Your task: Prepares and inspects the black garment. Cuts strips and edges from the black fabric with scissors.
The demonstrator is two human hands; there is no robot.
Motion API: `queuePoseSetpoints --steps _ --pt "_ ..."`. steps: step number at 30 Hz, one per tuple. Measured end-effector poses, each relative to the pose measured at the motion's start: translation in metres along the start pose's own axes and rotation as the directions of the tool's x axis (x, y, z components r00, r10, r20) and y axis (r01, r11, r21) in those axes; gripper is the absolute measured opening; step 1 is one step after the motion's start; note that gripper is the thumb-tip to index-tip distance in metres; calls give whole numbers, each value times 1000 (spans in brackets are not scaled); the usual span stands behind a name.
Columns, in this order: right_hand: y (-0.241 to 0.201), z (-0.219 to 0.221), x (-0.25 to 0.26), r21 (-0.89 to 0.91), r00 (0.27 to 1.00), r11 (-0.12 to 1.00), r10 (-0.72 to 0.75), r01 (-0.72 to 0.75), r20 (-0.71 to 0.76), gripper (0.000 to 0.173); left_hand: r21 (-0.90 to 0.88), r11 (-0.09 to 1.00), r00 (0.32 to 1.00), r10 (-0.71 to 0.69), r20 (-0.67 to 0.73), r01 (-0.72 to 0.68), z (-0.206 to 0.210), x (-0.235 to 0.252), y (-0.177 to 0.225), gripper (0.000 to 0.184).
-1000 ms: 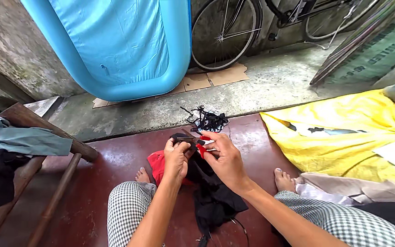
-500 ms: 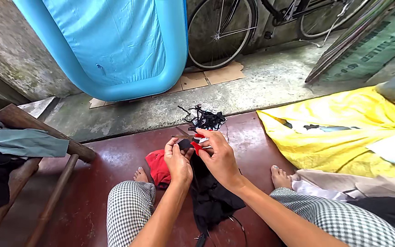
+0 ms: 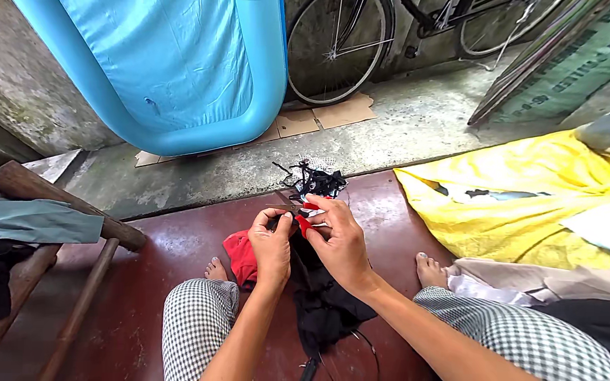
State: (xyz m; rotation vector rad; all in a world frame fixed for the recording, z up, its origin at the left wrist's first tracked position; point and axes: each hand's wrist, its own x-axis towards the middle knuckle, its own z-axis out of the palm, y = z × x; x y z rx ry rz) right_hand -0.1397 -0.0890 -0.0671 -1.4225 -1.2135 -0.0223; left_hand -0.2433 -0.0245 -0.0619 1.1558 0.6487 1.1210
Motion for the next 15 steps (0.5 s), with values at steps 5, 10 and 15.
queuePoseSetpoints --steps 5,10,15 --pt "-1 2 -1 17 1000 1000 7 -7 -8 60 126 991 996 21 84 -32 -9 4 5 24" --pt "-1 2 -1 84 1000 996 11 -11 -5 63 107 994 982 -29 188 8 -18 9 17 46" --pt "-6 -8 8 424 923 821 362 -383 134 59 133 991 959 -60 277 24 -31 19 34 59"
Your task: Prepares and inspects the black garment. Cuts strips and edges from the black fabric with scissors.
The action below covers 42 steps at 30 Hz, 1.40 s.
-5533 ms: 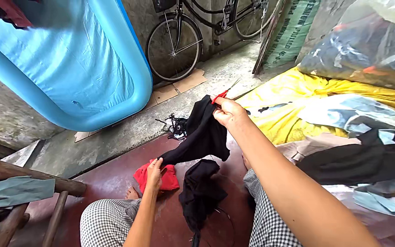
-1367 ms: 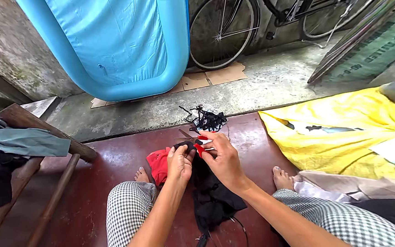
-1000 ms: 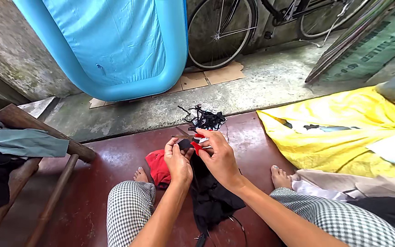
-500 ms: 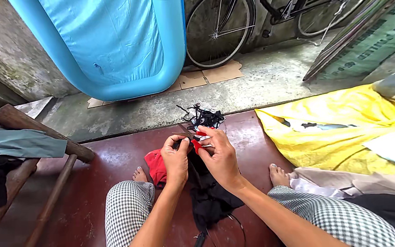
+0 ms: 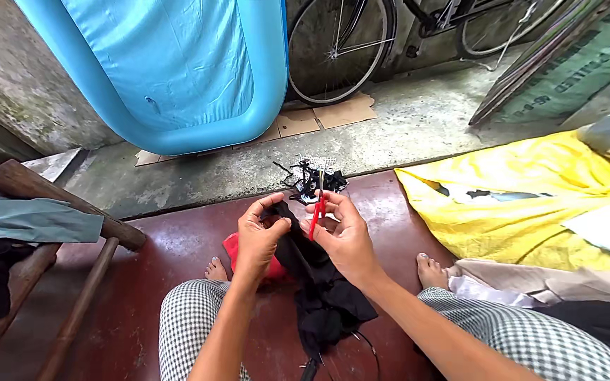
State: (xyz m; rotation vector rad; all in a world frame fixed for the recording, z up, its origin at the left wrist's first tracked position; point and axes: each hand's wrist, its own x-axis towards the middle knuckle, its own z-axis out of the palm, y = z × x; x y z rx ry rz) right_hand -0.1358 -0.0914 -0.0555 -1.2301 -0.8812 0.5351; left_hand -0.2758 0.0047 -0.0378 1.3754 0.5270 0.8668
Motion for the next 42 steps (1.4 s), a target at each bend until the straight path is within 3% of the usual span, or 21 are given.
queuePoseSetpoints --steps 2,5,9,12,18,22,27,30,36,42 --pt "-7 -12 -1 129 957 959 229 -253 177 50 -36 999 999 -12 51 14 -9 2 8 59" --pt "-11 -29 -8 179 755 818 389 -547 528 44 -69 997 996 -15 93 21 -21 2 16 58" --pt "-6 -40 -25 70 556 756 412 -651 722 48 -90 994 992 -44 114 54 -30 2 18 63" --pt "-1 -43 -37 19 484 715 453 -699 749 47 -100 993 991 -54 122 67 -31 0 17 64" --pt "-3 -41 -39 -12 482 723 473 -691 737 48 -90 991 989 -89 118 100 -28 0 17 64" --pt "-2 -37 -37 -14 576 784 467 -620 671 53 -56 995 986 -69 151 78 -26 0 15 65" --pt "6 -35 -36 -191 696 905 416 -380 585 58 -15 997 984 -75 162 78 -25 0 10 65" --pt "4 -36 -34 -196 674 904 417 -381 610 57 12 997 983 -77 169 76 -25 0 9 63" --pt "-1 -40 -29 -78 531 825 430 -560 730 45 81 996 984 -44 170 30 -26 -1 11 62" --pt "-7 -37 -27 -67 542 820 435 -569 719 39 83 997 991 -6 134 -5 -25 0 12 71"
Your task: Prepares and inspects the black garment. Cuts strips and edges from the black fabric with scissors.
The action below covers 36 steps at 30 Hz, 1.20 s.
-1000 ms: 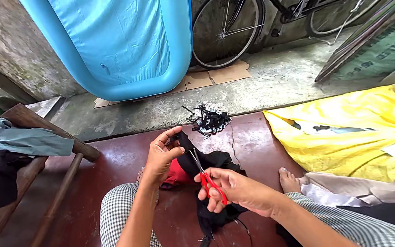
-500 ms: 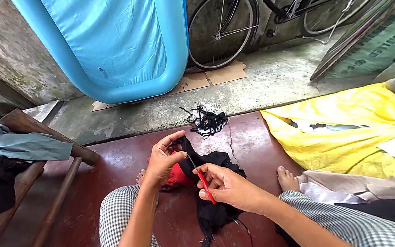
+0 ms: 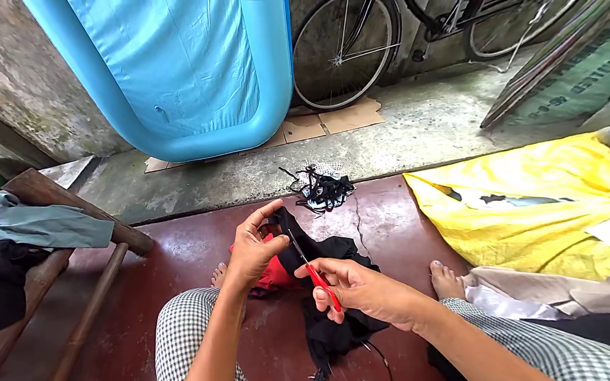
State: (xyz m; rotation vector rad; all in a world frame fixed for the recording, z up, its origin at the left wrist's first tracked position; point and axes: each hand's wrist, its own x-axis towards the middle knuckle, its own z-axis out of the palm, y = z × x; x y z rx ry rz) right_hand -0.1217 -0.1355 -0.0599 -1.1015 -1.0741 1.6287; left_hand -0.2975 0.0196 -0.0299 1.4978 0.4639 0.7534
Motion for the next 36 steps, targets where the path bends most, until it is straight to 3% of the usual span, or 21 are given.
queuePoseSetpoints --steps 8,16,36 --pt "-5 7 2 -3 996 999 34 -35 -78 31 -1 1000 1000 -13 -16 13 -2 2 1 72" --pt "1 7 4 16 997 999 49 -49 -58 38 11 998 998 -67 12 67 4 2 -1 73" --pt "-1 7 7 37 995 998 49 -45 -91 30 -15 995 995 -101 -1 101 8 3 -7 85"
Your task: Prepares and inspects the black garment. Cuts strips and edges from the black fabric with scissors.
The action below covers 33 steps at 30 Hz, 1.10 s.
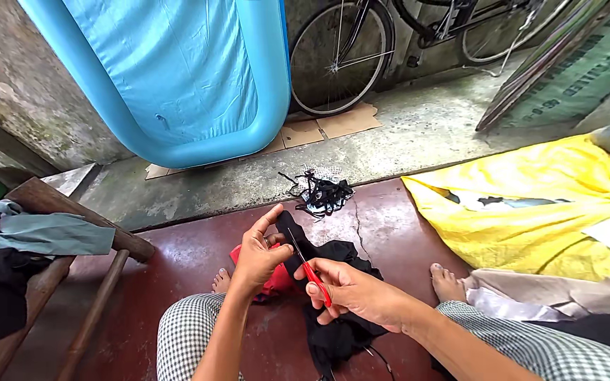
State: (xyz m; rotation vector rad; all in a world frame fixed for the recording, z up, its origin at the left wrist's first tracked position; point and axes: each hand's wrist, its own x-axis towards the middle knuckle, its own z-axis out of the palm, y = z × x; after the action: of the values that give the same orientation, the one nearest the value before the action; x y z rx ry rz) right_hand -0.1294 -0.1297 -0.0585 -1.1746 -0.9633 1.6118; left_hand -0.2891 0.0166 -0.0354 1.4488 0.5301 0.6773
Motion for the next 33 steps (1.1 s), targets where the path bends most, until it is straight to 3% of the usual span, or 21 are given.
queuePoseSetpoints --steps 5,9,21,27,33 --pt "2 -4 2 -22 1000 1000 16 -16 -10 36 -4 999 998 -41 52 42 5 0 -2 86" --pt "4 -1 4 0 998 1000 -12 12 -62 30 -35 997 998 -62 25 63 6 1 -5 91" --pt "4 -14 7 21 1000 1000 -1 1 -18 39 -76 990 992 -117 55 121 11 5 -15 99" --pt "1 -12 8 29 999 999 -13 15 -52 32 -86 992 995 -82 59 87 6 4 -14 99" --pt "-2 -14 5 16 998 999 -45 44 38 40 -133 991 994 -19 109 33 6 4 -13 100"
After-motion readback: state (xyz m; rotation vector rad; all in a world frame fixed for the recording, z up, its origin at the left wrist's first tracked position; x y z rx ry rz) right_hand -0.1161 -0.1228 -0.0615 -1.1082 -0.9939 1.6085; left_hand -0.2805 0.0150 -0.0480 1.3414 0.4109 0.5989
